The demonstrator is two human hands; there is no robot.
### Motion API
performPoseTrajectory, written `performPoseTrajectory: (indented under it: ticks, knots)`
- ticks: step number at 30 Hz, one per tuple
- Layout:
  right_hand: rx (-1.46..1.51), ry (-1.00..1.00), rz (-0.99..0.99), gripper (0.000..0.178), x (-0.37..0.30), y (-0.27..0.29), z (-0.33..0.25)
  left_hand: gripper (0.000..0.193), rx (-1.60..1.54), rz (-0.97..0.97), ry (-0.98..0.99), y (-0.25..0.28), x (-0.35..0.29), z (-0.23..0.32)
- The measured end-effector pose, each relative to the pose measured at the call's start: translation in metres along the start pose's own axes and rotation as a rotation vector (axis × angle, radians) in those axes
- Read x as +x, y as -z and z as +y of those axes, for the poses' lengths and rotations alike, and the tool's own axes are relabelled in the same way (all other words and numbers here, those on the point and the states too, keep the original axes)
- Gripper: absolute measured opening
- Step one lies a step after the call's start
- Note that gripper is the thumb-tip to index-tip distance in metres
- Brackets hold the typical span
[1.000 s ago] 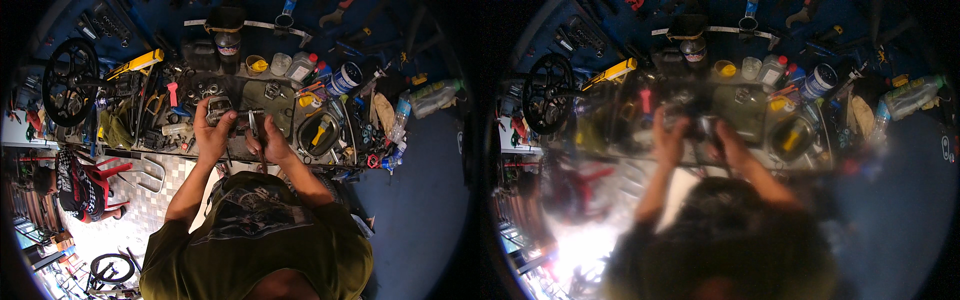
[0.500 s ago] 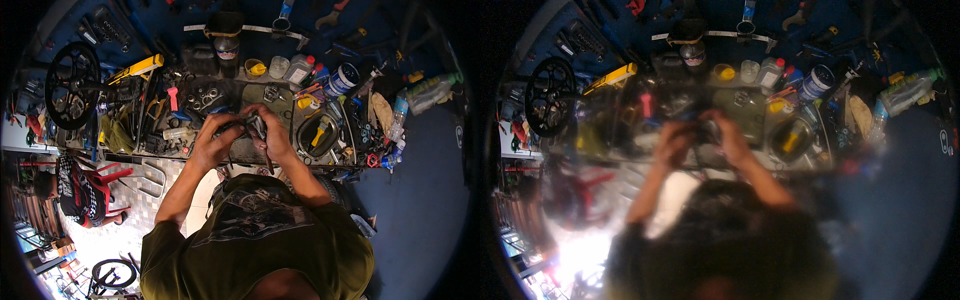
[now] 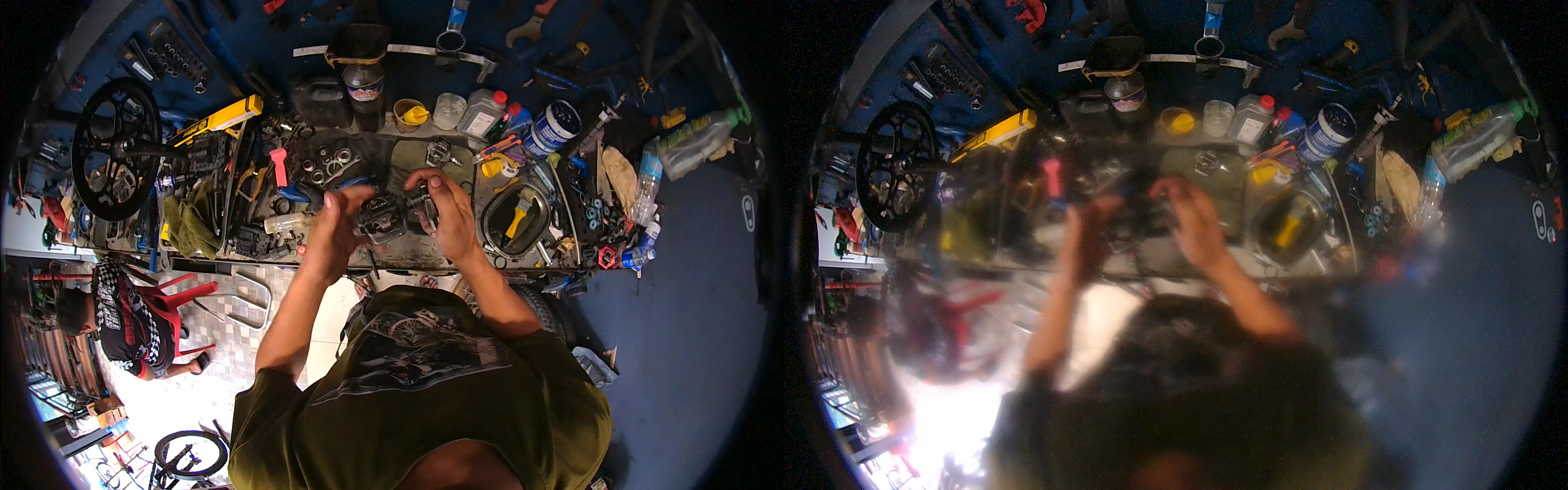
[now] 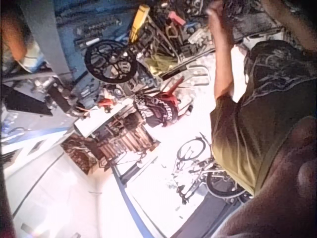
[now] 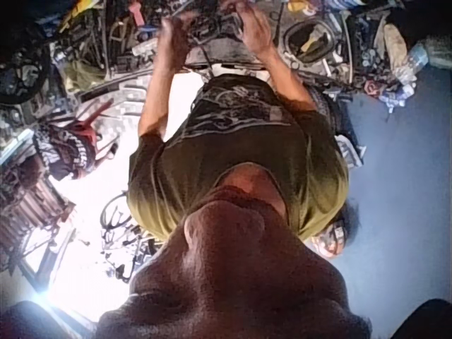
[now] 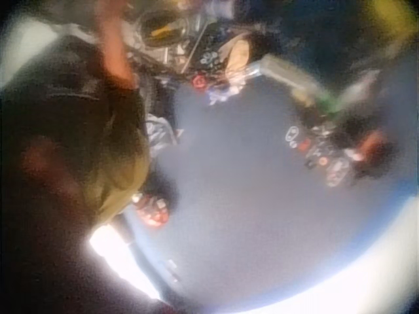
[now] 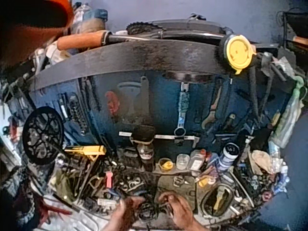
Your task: The person assembles small mechanical components on a cluttered workbench. They use a screwdriver and adjustable wrench to tighten and fit parts together, handling the assembly with both hands throughout the clip.
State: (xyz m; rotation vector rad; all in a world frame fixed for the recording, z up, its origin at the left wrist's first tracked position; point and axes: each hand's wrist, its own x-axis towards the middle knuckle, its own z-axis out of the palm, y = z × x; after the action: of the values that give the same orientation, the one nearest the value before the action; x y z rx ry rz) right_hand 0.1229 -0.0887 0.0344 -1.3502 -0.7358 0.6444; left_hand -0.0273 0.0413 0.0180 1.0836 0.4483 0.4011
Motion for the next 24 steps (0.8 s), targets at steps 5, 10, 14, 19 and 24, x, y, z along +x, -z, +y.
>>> performPoseTrajectory:
  ticks: [5, 10, 14, 19, 24]
  knots:
    - [-0.09, 0.142, 0.014, 0.041, -0.004, -0.001, 0.016, 0.045, -0.275, -0.12, 0.454, -0.008, -0.006, 0.016]
    - [-0.002, -0.153, -0.13, 0.04, -0.005, 0.008, 0.029, 0.029, 0.755, -0.204, -0.384, -0.009, 0.0, 0.021]
    - [0.209, -0.585, -0.154, 0.038, -0.009, 0.012, 0.024, 0.037, 1.211, -0.199, -0.796, 0.001, 0.005, 0.005]
    - [-0.149, 0.028, -0.032, 0.038, -0.011, 0.007, 0.02, 0.054, 0.556, -0.079, -0.433, -0.004, 0.01, -0.006]
    - [-0.256, 0.166, -0.036, 0.041, -0.008, 0.004, 0.008, 0.051, 0.161, -0.263, -0.016, -0.004, 0.005, 0.002]
